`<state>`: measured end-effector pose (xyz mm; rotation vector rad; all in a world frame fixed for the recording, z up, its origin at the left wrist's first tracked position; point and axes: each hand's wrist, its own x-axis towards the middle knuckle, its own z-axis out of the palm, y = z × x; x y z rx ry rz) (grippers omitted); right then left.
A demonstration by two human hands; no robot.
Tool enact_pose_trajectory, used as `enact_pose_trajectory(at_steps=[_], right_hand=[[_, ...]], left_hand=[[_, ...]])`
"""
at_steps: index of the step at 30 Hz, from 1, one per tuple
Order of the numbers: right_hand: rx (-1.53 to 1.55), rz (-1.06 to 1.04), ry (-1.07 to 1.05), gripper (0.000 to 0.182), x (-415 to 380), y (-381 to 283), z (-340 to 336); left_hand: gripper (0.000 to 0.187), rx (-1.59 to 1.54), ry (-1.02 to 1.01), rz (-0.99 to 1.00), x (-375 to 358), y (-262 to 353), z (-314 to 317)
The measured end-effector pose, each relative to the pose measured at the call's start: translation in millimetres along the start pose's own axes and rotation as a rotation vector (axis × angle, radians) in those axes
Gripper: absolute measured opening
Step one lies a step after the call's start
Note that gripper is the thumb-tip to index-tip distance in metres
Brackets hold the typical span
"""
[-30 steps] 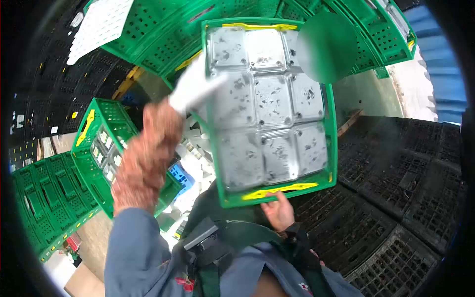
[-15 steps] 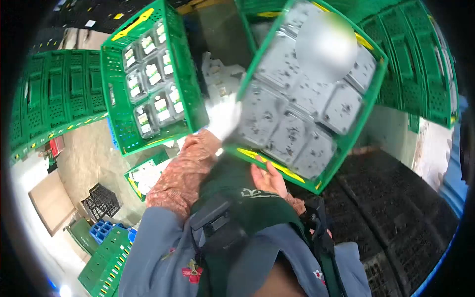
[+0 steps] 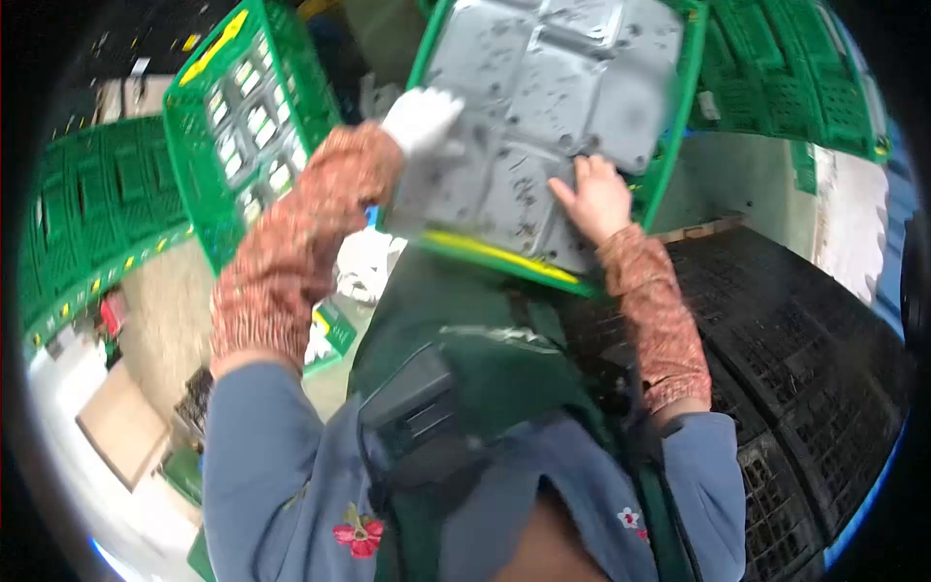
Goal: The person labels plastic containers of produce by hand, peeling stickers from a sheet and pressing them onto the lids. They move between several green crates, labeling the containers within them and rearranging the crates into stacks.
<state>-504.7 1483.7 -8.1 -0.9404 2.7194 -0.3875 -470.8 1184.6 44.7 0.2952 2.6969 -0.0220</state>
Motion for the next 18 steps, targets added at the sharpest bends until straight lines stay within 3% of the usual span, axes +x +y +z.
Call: enact_pose_trajectory(at_steps=[1, 5, 7, 9, 11, 13, 15, 18], right_hand=[[-0.023, -0.106, 0.046, 0.053, 1, 1, 9], [-0.027, -0.181, 0.192, 0.050, 4, 0, 36], [0.057, -0.132, 0.087, 0.050, 14, -8, 40], [0.150, -0.129, 0.044, 0.049, 19, -8, 40], [0.222, -0.095, -0.132, 0.045, 27, -15, 22], [0.225, -0.130, -0.140, 0.041, 22, -31, -6], [0.144, -0.167, -0.061, 0.038, 4, -55, -33], [0.027, -0.226, 0.066, 0.034, -7, -92, -76]], left_hand=[[0.066, 0.008, 0.070, 0.054, -2, -8, 9], [0.054, -0.052, -0.327, -0.062, 9, 13, -15], [0.061, -0.092, -0.355, -0.072, 8, 0, -7], [0.065, -0.346, -0.101, 0.002, -8, -7, 3], [0.062, -0.373, -0.099, 0.019, -30, -7, -23], [0.058, -0.419, -0.006, 0.000, -74, -16, -50], [0.051, -0.586, 0.293, 0.017, -128, -50, -54], [0.045, -0.676, 0.440, -0.250, -231, -102, -89]])
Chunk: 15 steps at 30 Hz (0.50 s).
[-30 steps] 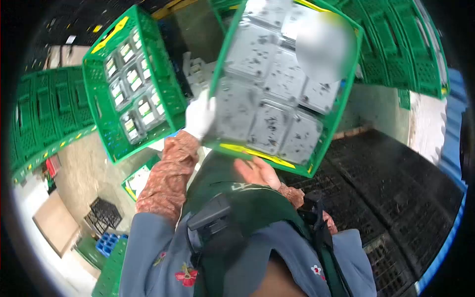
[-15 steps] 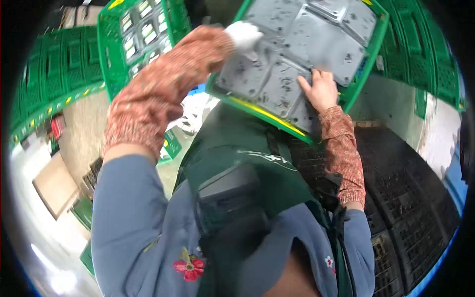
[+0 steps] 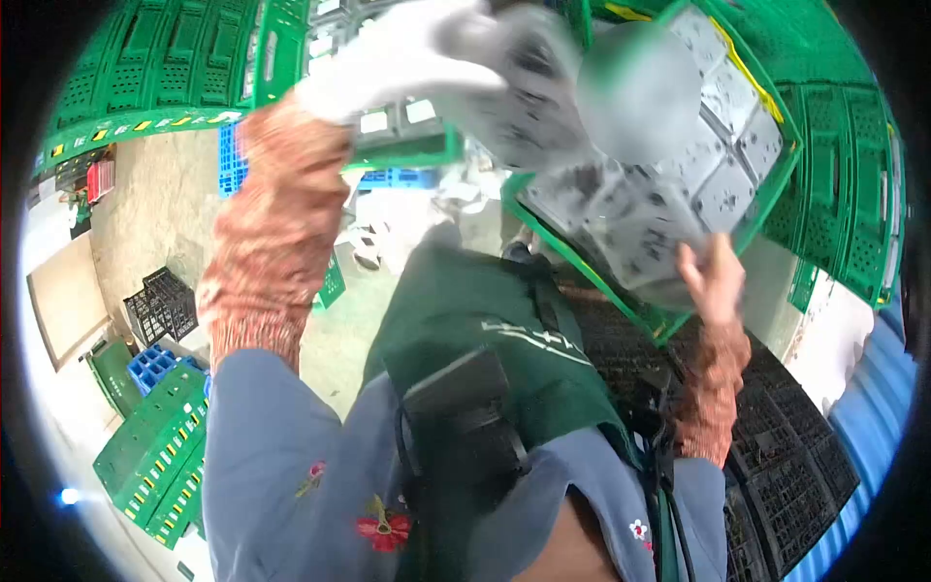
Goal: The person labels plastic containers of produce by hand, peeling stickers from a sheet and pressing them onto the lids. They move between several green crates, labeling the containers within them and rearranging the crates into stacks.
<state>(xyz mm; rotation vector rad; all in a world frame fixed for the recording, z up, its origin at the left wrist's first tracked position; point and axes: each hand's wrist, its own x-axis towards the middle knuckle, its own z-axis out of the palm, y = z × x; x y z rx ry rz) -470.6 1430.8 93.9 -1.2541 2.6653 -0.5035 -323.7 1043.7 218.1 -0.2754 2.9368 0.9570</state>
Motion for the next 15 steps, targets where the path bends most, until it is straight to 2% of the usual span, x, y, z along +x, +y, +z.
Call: enact_pose_trajectory(at_steps=[1, 3, 5, 7, 8, 9, 11, 12, 13, 14, 15], right_hand=[[-0.043, -0.051, 0.034, 0.030, 4, -8, -9], [0.202, 0.081, 0.232, 0.022, 18, -36, -56], [0.426, -0.023, 0.416, 0.020, 57, -91, -69], [0.488, -0.013, 0.393, 0.024, 108, -160, -64], [0.375, -0.043, 0.352, 0.027, 139, -197, -56], [0.492, -0.211, 0.279, 0.031, 173, -227, -36], [0.350, -0.222, 0.208, 0.038, 233, -298, 17], [0.191, -0.318, 0.130, 0.042, 263, -319, 55], [0.117, -0.286, -0.184, 0.048, 285, -350, 73], [0.123, -0.386, -0.278, 0.050, 301, -372, 100], [0.106, -0.416, -0.484, 0.051, 320, -388, 133]], left_hand=[[0.042, 0.000, 0.062, -0.076, -17, -10, -23], [0.039, -0.389, 0.216, -0.309, -77, -101, -99], [0.037, -0.417, 0.398, -0.156, -101, -142, -127], [0.034, -0.282, 0.318, -0.194, -113, -214, -137], [0.035, -0.158, 0.218, -0.278, -115, -242, -135], [0.038, 0.014, 0.123, -0.275, -115, -276, -126], [0.038, -0.096, -0.091, -0.454, -113, -311, -104], [0.037, -0.104, -0.199, -0.391, -114, -345, -91], [0.036, -0.114, -0.275, -0.370, -118, -384, -73], [0.034, -0.165, -0.306, -0.358, -124, -415, -60], [0.033, -0.049, -0.371, -0.430, -125, -426, -52]])
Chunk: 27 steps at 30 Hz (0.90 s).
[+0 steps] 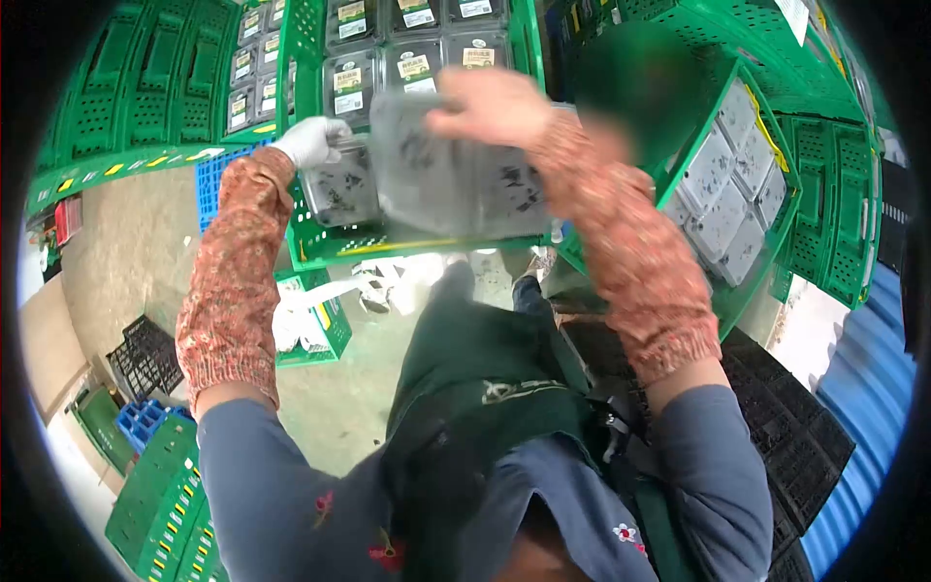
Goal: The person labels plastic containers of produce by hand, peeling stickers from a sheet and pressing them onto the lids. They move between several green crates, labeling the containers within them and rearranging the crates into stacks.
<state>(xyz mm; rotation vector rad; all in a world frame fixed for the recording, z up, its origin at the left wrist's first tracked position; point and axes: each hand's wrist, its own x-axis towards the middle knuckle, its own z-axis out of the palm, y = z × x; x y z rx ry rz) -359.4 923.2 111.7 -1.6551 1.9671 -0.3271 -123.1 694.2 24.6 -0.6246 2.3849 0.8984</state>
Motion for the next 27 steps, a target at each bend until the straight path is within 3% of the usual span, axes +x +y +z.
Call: enact_pose_trajectory(at_steps=[1, 3, 4, 5, 6, 7, 8, 10, 11, 14, 15, 18, 22, 26, 27], right_hand=[[-0.042, -0.091, -0.105, 0.054, 30, 4, 25], [-0.049, -0.060, -0.152, 0.053, 64, 10, 78], [-0.090, -0.057, -0.075, 0.053, 67, 29, 111], [-0.133, -0.056, 0.003, 0.052, 67, 50, 144], [-0.176, -0.055, 0.084, 0.052, 67, 62, 158], [-0.194, 0.002, 0.039, 0.046, 62, 54, 151], [-0.204, -0.074, 0.190, 0.045, 60, 49, 148], [-0.223, -0.227, 0.484, 0.042, 49, 39, 140], [-0.148, -0.159, 0.557, 0.041, 36, 32, 133], [0.086, 0.301, 0.768, 0.052, -8, 12, 142], [0.046, 0.396, 0.678, 0.062, -22, 10, 154], [0.022, 0.486, 0.629, 0.068, -18, 20, 182], [0.233, 0.406, 0.670, 0.065, 7, 56, 198], [0.151, 0.451, 0.649, 0.061, -4, 38, 184], [0.090, 0.377, 0.662, 0.062, -8, 39, 186]], left_hand=[[0.032, 0.117, 0.076, 0.002, 9, -18, 9], [0.032, 0.326, 0.124, -0.050, 18, -27, 18], [0.033, 0.422, 0.098, -0.104, 16, -16, 19], [0.031, 0.458, 0.107, -0.031, 17, -21, 24], [0.032, 0.372, 0.140, -0.087, 17, -21, 31], [0.033, 0.412, 0.206, -0.016, 18, -22, 35], [0.036, 0.449, 0.268, 0.053, 16, -22, 40], [0.048, 0.537, 0.424, 0.007, 7, 12, 56], [0.059, 0.558, 0.461, -0.015, 3, 21, 66], [0.069, 0.466, 0.644, -0.077, -8, 29, 98], [0.074, 0.454, 0.591, -0.131, -11, 29, 108], [0.085, 0.430, 0.488, -0.209, -10, 20, 129], [0.089, 0.366, 0.504, -0.181, -7, 3, 137], [0.088, 0.441, 0.421, -0.205, -8, 8, 126], [0.087, 0.413, 0.401, -0.251, -5, 13, 122]])
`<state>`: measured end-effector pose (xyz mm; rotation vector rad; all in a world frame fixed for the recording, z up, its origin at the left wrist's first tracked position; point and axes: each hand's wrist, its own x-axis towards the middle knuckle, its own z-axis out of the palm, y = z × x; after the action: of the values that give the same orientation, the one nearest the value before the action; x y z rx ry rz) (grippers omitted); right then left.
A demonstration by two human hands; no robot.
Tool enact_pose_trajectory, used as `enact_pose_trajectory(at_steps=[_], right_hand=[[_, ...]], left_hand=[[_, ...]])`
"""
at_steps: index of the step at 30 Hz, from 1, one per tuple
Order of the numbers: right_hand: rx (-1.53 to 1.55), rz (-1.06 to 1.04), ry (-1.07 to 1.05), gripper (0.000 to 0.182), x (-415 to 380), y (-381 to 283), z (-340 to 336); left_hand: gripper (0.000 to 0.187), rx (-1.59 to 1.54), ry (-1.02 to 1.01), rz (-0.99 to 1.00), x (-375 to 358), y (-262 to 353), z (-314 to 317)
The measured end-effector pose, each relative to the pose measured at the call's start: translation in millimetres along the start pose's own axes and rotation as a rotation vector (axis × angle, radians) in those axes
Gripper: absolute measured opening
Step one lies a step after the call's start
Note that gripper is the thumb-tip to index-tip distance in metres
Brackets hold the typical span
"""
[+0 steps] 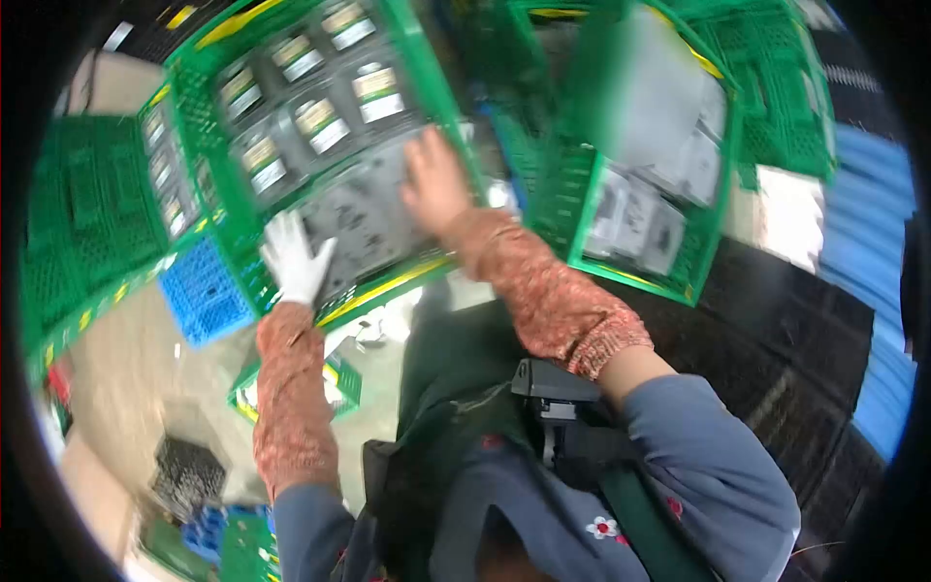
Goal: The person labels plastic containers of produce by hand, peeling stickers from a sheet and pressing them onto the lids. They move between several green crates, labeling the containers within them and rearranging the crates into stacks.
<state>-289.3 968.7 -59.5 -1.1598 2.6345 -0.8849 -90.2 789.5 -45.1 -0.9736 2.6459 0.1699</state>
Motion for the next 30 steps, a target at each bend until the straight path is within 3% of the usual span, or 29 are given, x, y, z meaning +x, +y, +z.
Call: enact_pose_trajectory(at_steps=[3, 5, 7, 8, 9, 10, 11, 12, 13, 15, 17, 19, 21, 23, 28, 30], right_hand=[[0.091, -0.153, 0.029, 0.060, -25, -11, -70], [0.117, -0.221, 0.097, 0.058, -38, -9, -128], [0.012, -0.245, 0.236, 0.046, -36, 24, -188], [-0.041, -0.172, 0.252, 0.043, -33, 48, -223], [-0.173, -0.009, 0.132, 0.043, -28, 85, -248], [-0.219, -0.064, 0.388, 0.042, -36, 144, -242], [-0.240, 0.010, 0.517, 0.041, -43, 200, -257], [-0.339, 0.249, 0.490, 0.040, -48, 250, -272], [-0.458, 0.247, 0.534, 0.041, -48, 303, -282], [-0.430, 0.422, 0.398, 0.045, -46, 365, -298], [-0.496, 0.325, 0.254, 0.047, -44, 393, -297], [-0.517, 0.256, 0.258, 0.047, -44, 400, -295], [-0.496, 0.248, 0.185, 0.046, -42, 397, -301], [-0.422, 0.302, 0.029, 0.046, -48, 390, -307], [-0.275, 0.298, -0.039, 0.053, -50, 404, -304], [-0.277, 0.196, -0.010, 0.056, -45, 408, -302]], left_hand=[[0.072, -0.112, 0.352, 0.218, 14, 45, -29], [0.069, -0.181, 0.420, 0.346, 21, 97, -53], [0.067, -0.065, 0.283, 0.482, 29, 127, -33], [0.067, 0.062, 0.067, 0.546, 32, 128, -3], [0.065, 0.144, -0.120, 0.465, 25, 153, -39], [0.061, 0.035, -0.113, 0.452, 35, 142, -35], [0.058, -0.060, -0.107, 0.436, 46, 137, -34], [0.044, -0.118, -0.018, 0.419, 60, 138, -40], [0.032, -0.145, 0.066, 0.324, 63, 170, -81], [0.027, -0.272, 0.326, 0.605, 79, 241, -134], [0.026, -0.442, 0.370, 0.934, 99, 336, -166], [0.029, -0.429, 0.363, 1.171, 125, 427, -168], [0.041, -0.290, 0.413, 1.253, 152, 495, -143], [0.052, 0.092, 0.133, 1.173, 173, 532, -125], [0.058, 0.212, -0.086, 1.033, 178, 547, -130], [0.048, 0.070, -0.309, 1.201, 182, 538, -129]])
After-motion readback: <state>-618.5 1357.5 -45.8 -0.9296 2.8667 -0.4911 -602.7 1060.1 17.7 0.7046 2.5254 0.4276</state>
